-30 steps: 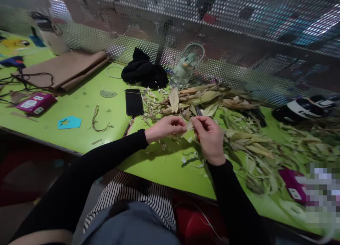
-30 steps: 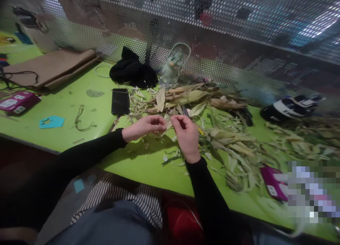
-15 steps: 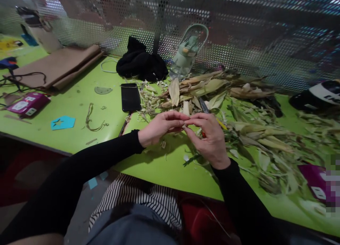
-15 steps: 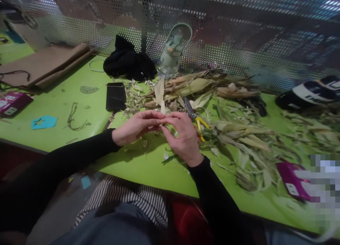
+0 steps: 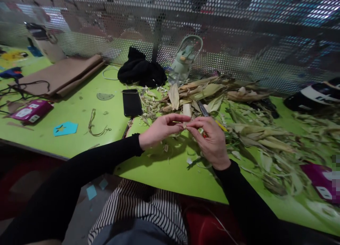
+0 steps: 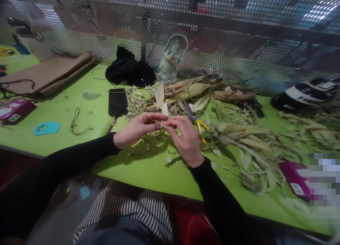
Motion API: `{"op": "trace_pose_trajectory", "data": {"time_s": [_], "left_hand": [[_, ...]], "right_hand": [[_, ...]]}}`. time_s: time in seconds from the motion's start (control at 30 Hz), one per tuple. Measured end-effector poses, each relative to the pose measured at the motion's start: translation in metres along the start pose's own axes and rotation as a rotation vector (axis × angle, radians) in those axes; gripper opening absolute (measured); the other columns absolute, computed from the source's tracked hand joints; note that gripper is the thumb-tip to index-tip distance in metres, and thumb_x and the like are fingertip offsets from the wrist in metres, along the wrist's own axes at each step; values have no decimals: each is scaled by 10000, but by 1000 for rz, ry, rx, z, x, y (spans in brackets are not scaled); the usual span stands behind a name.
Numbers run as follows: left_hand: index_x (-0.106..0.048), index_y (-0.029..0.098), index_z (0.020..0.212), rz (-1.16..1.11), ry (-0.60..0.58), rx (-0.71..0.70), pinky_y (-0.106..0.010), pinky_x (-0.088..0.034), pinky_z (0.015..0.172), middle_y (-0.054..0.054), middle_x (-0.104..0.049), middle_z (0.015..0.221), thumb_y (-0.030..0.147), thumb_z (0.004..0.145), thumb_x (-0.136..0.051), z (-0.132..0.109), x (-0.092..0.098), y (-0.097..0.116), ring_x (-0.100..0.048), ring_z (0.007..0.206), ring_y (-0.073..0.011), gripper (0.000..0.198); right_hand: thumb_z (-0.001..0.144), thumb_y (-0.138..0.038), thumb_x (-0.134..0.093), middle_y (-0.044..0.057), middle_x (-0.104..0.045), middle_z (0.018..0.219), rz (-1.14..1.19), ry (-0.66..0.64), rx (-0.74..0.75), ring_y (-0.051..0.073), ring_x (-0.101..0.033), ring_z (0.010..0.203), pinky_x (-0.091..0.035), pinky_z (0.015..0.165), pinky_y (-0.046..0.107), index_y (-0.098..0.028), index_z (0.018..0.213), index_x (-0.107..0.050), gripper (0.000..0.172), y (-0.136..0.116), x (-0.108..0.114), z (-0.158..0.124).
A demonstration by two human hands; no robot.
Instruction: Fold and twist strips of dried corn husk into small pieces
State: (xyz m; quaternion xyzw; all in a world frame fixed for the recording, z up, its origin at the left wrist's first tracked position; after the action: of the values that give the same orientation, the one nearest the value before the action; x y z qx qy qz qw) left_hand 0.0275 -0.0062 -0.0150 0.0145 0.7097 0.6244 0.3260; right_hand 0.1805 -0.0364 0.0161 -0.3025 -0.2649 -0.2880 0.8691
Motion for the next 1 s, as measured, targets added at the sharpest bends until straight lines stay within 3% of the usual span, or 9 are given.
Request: {"op": "trace_pose_trajectory", "data": {"time_s": [0.13, 0.37, 0.7, 0.87, 1.0], "left_hand": [[-694, 124, 1081, 99, -23, -62, -284, -490, 883, -92, -713, 1135, 47, 810, -677, -4, -1, -1, -656, 925, -114, 283], [-702, 125, 1024, 174, 51, -128, -284, -497, 893, -82, -723, 1072, 153, 862, -680, -9, -1, 0, -659, 960, -139, 166], [-729, 124, 958, -10, 82, -35, -268, -490, 846, -50, -729, 968, 91, 789, -736, -8, 0, -6, -642, 818, -94, 172], [-730, 129, 933, -175, 136, 127, -314, -492, 927, -26, -721, 894, 25, 784, -703, -8, 2, -8, -654, 791, -85, 184], [-727, 123, 917, -238, 134, 181, -331, -488, 967, -29, -727, 889, 23, 792, -698, -9, 1, -7, -668, 809, -90, 163]], "right_hand": [[914, -268, -651, 43, -688, 943, 27, 6, -40, 202, -662, 884, -544, 798, 383, -243, 909, -672, 33, 0, -1, -2], [889, -263, -660, 49, -683, 923, 90, 0, -164, 201, -655, 844, -552, 770, 382, -230, 877, -652, 35, -2, -6, -5], [856, -232, -691, 17, -626, 926, 361, -10, -351, 151, -635, 788, -555, 714, 307, -226, 944, -612, 118, 2, -14, -13], [883, -231, -691, 24, -668, 919, 168, 10, -157, 187, -652, 854, -562, 754, 352, -258, 912, -657, 52, -4, -6, -7], [889, -200, -687, 42, -690, 930, 5, 1, 15, 224, -672, 885, -571, 787, 413, -278, 950, -693, 100, -7, 0, -3]]}}
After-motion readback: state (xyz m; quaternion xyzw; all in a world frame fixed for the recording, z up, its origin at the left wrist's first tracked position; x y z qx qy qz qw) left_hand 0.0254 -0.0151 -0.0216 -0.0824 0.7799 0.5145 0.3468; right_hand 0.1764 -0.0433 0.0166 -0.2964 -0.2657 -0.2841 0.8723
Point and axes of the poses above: each hand's wrist, its own z-axis towards the middle knuckle, its own x-axis out of the back of the hand, y = z × x, the point moved 4 cm from there along z, towards the middle knuckle
